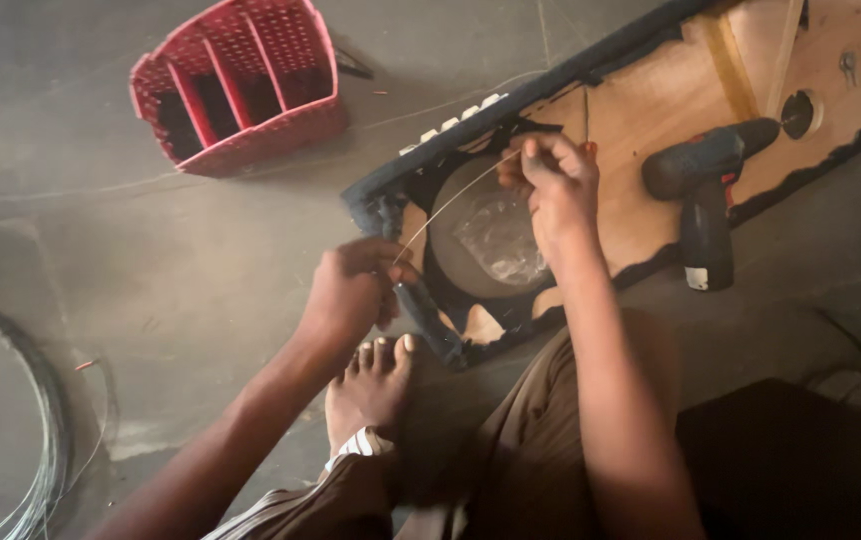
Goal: The person sits on the floor and works on a black electronic device, inserting a wire into a port and securing it with a screwdriver. They use pliers to cut the wire and a screwdriver to tighten screws on the device.
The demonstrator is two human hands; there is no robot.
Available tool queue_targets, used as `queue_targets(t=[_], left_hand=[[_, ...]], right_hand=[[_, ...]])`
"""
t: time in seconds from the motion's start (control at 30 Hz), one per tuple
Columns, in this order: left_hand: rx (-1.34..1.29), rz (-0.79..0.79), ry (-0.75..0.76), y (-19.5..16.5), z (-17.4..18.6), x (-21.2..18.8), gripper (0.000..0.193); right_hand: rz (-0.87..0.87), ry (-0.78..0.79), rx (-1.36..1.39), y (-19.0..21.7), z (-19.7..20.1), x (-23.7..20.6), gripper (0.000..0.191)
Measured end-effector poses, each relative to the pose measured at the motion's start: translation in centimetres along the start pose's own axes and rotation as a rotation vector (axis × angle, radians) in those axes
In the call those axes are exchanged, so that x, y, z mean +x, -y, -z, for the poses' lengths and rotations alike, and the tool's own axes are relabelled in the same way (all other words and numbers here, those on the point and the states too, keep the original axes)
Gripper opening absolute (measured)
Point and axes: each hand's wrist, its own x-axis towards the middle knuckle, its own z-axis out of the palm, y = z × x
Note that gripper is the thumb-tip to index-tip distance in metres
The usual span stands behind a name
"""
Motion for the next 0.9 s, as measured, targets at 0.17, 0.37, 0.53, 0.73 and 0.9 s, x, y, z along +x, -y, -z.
queue_targets(t=[0.17,0.37,0.53,0.73,0.9], left_hand=[[0.324,-0.27,-0.286,-0.6,-1.2,0.3,0.017],[0.69,-0.291,-0.444,-2.3,-1.4,1.1,0.021],[0.885,-0.227,-0.463,-3.8,-2.2,1.6,0.025],[0.996,-0.237,-0.499,-4.6,-2.4,2.3,0.031],[0.993,-0.287,-0.515,-4.1,-2.5,2.3,0.028]], right_hand=[[-0.068,-0.034,-0.065,-0.1,0.5,2.2,0.014],[-0.021,-0.03,-0.184,-1.3,0.2,3.3,0.01],[0.172,-0.019,-0.296,-2.6,0.4,4.0,0.008],[0.241,-0.042,-0.27,-4.2,0.6,3.8,0.004],[0.24,-0.062,-0.235,-4.0,0.5,4.3,0.005]])
